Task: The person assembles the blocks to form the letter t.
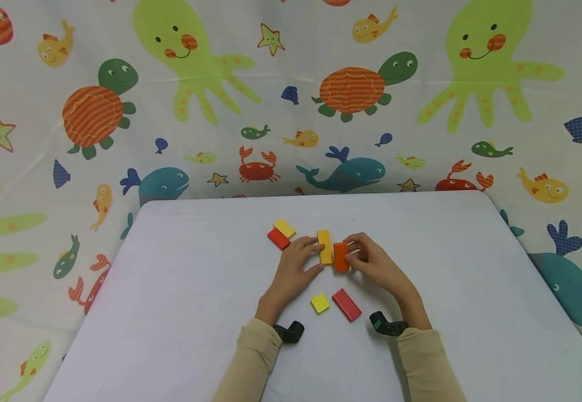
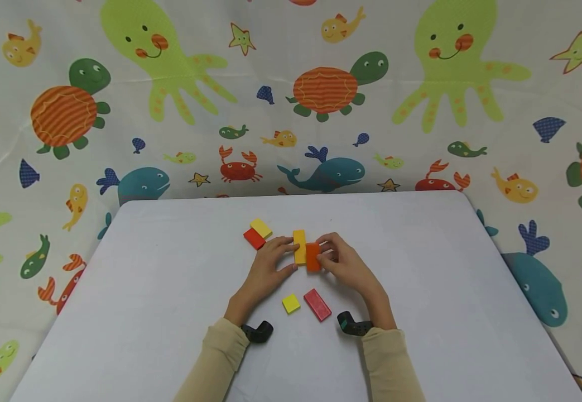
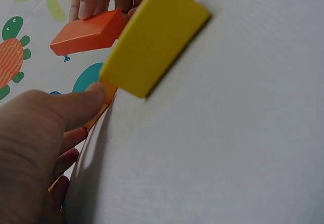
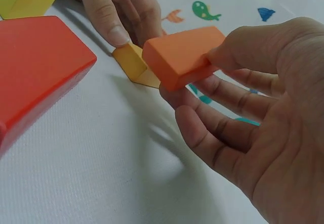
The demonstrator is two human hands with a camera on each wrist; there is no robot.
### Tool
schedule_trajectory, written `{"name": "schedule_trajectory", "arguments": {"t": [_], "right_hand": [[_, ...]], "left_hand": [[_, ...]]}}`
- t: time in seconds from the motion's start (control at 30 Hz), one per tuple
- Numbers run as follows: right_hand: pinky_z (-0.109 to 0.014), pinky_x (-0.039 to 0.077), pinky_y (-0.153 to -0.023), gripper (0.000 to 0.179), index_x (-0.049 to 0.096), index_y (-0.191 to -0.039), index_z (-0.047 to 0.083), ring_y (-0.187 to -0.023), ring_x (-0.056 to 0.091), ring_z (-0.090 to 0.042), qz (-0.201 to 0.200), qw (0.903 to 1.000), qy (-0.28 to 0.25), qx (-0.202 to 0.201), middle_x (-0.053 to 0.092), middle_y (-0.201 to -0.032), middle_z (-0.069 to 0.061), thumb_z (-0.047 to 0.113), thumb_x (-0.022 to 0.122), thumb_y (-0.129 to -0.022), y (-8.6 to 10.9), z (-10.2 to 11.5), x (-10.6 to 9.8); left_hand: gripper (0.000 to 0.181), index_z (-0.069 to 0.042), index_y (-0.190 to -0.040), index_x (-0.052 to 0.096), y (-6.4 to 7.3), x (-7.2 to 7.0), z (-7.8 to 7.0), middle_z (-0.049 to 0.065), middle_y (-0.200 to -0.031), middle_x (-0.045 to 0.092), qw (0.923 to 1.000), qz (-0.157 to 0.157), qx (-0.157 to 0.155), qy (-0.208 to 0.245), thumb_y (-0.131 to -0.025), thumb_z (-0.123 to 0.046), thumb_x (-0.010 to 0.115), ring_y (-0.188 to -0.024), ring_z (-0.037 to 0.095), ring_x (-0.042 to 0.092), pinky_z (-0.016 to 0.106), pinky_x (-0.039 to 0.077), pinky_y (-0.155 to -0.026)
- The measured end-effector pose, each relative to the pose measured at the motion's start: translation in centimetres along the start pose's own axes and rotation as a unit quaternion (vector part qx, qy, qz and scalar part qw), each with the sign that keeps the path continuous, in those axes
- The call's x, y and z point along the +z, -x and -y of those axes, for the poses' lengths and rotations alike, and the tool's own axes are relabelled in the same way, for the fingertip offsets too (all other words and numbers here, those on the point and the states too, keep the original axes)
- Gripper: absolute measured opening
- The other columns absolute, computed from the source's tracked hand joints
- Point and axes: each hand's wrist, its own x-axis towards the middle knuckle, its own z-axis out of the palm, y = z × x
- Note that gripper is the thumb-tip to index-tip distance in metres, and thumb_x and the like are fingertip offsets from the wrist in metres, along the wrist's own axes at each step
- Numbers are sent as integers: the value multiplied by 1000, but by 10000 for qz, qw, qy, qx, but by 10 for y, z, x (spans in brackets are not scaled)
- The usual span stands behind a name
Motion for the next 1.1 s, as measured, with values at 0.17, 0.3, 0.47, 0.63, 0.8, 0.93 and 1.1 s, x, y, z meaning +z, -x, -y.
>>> {"name": "schedule_trajectory", "arguments": {"t": [0.17, 0.3, 0.47, 0.63, 0.8, 0.93, 1.1], "right_hand": [[-24, 60, -86, 52, 45, -151, 11, -107, 68, -31, -86, 9998, -60, -187, 58, -141, -22, 15, 64, -103, -2, -3, -1], [-22, 59, -84, 56, 45, -155, 15, -108, 66, -32, -155, 9994, -75, -306, 56, -144, -19, 12, 63, -102, -3, -5, -1], [-20, 56, -90, 56, 48, -156, 17, -120, 60, -33, -192, 9986, -26, -498, 53, -152, -13, 9, 62, -102, -4, -4, -1], [-20, 55, -92, 49, 52, -152, 14, -121, 60, -35, -198, 9982, -83, -561, 53, -154, -13, 13, 62, -104, -5, -3, -3], [-24, 60, -88, 51, 51, -153, 14, -107, 68, -32, -178, 9991, -247, -300, 56, -143, -19, 18, 64, -104, -6, -5, -4], [-28, 63, -88, 52, 50, -153, 13, -106, 71, -33, -208, 9992, -293, -202, 57, -137, -21, 17, 66, -103, -7, -7, -4], [-24, 62, -87, 52, 51, -150, 12, -105, 73, -31, -306, 9991, -276, -90, 61, -132, -21, 16, 69, -102, -11, -7, -4]], "left_hand": [[46, -24, -141, 65, -1, 0, 2, -1, -152, 57, 10000, -25, 14, -64, -96, -28, 76, -147, 22, 47, 52, 36, -125], [46, -23, -141, 66, -1, 0, 2, 0, -151, 58, 9999, -50, 63, -64, -96, -27, 76, -146, 22, 48, 52, 38, -124], [46, -23, -140, 66, -1, -1, 3, 0, -151, 59, 9999, -74, 108, -86, -95, -26, 77, -146, 22, 48, 52, 38, -123], [47, -23, -141, 66, -2, 0, 2, -1, -151, 58, 9999, -63, 89, -86, -96, -27, 77, -147, 21, 48, 51, 37, -124], [47, -24, -142, 65, -1, 0, 1, -1, -152, 58, 9999, -34, 36, -90, -96, -27, 76, -147, 21, 47, 51, 37, -124], [47, -24, -142, 65, 1, 0, -1, -1, -153, 57, 10000, 6, -9, -68, -96, -27, 76, -148, 22, 46, 52, 36, -125], [47, -24, -142, 65, 1, -1, 0, -2, -154, 56, 9999, 46, -8, -98, -97, -27, 75, -148, 21, 45, 52, 35, -125]]}}
